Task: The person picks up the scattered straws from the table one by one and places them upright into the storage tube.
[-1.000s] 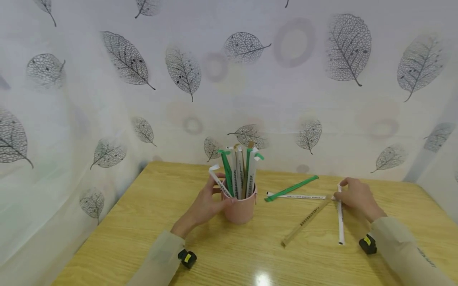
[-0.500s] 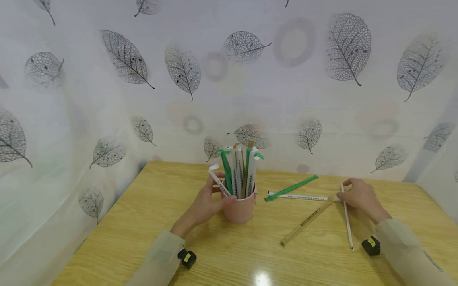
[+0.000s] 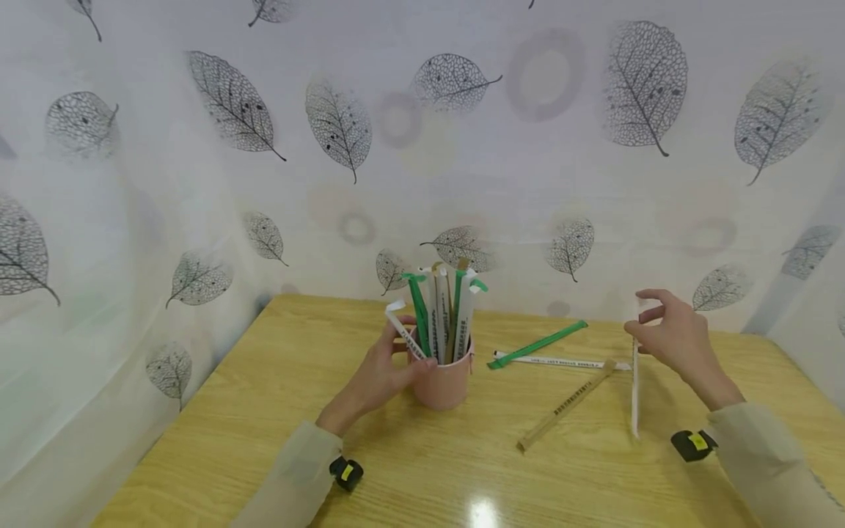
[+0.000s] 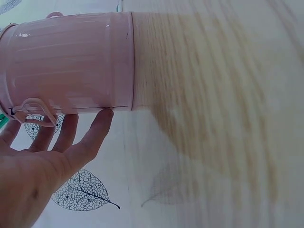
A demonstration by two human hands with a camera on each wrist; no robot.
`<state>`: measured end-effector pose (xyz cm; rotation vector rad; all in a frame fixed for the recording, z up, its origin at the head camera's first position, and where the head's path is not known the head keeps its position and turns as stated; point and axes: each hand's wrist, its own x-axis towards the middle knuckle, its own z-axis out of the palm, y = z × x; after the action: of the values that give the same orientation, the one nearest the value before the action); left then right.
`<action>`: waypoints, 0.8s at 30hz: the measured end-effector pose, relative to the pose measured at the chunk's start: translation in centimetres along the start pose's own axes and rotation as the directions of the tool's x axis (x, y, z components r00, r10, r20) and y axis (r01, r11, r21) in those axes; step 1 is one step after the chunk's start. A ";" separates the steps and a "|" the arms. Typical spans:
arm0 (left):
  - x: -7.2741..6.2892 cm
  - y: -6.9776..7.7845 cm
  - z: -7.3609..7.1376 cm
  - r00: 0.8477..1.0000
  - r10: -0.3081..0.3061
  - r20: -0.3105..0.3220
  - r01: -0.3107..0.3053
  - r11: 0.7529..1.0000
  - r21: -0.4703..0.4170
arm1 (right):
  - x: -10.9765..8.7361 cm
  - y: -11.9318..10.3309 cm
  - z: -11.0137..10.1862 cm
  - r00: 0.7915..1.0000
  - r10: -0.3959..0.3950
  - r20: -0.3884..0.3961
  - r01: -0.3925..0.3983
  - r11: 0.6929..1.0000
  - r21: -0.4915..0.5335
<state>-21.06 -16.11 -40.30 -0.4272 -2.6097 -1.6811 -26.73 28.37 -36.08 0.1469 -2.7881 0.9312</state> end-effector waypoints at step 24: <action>0.2 -0.4 -0.1 0.999 0.047 0.022 -0.047 0.999 0.003 | -1.9 -12.4 1.3 0.762 -0.398 -0.511 0.597 0.738 0.315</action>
<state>-21.32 -16.32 -40.54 -0.5053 -2.5954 -1.6677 -23.17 17.78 -30.29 0.6706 -1.9246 1.2674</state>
